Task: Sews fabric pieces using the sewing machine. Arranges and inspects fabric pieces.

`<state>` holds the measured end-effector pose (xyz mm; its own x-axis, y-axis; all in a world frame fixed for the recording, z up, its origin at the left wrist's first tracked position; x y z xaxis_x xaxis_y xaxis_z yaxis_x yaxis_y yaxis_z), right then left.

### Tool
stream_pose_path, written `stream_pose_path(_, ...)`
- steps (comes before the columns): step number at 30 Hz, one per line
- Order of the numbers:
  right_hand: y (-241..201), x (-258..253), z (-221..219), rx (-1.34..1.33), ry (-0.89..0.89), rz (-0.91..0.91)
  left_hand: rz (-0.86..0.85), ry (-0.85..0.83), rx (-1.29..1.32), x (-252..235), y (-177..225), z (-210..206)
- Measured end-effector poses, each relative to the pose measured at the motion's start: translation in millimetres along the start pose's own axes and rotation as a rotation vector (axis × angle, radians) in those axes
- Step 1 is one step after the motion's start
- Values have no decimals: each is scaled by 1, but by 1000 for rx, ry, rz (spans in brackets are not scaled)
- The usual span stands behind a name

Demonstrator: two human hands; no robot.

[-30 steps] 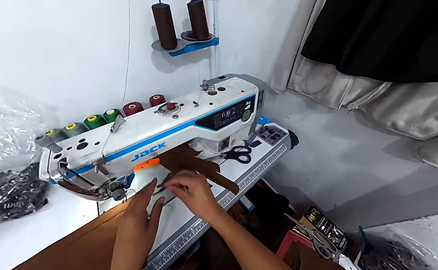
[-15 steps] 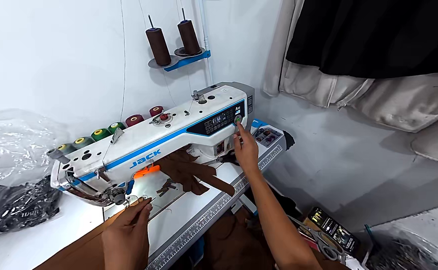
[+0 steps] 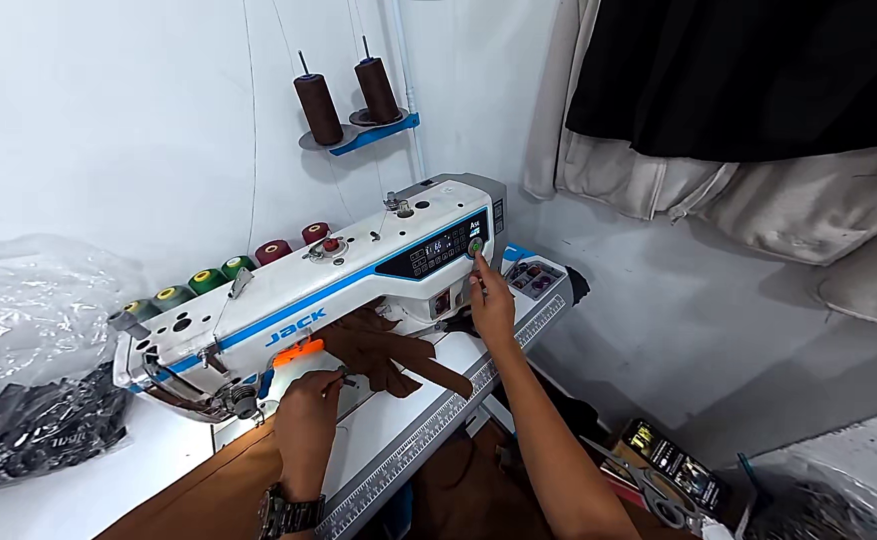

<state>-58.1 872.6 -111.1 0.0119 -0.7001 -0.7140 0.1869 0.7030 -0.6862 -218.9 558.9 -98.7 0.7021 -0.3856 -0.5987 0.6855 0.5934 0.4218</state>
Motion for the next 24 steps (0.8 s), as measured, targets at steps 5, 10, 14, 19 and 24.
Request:
stream_pose_path(5, 0, 1, -3, 46, -11, -39, -8, 2, 40, 0, -3, 0)
stream_pose_path(10, -1, 3, -1, 82, -41, -24, 5, -31, 44, 2, -3, -1)
stream_pose_path(14, -1, 2, 1, 116, -75, -13, 33, -52, 73, 2, -9, -4)
stream_pose_path(19, -1, -1, 2, 173, -104, 5, 71, -59, -36, 0, -6, 2)
stream_pose_path(24, -8, -3, 6, 202, -99, 79, 84, -67, -123, 1, -4, 5)
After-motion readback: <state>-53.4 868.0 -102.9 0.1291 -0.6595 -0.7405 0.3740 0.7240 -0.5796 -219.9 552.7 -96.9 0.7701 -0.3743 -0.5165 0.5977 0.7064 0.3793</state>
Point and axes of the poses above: each hand's wrist, its own x-axis away from the middle knuckle, its own z-axis out of the back of the hand, y = z × x, the point moved 7 cm from there along -x, towards the middle knuckle, and after that the axes turned 14 degrees about y, right-handed, at the moved point
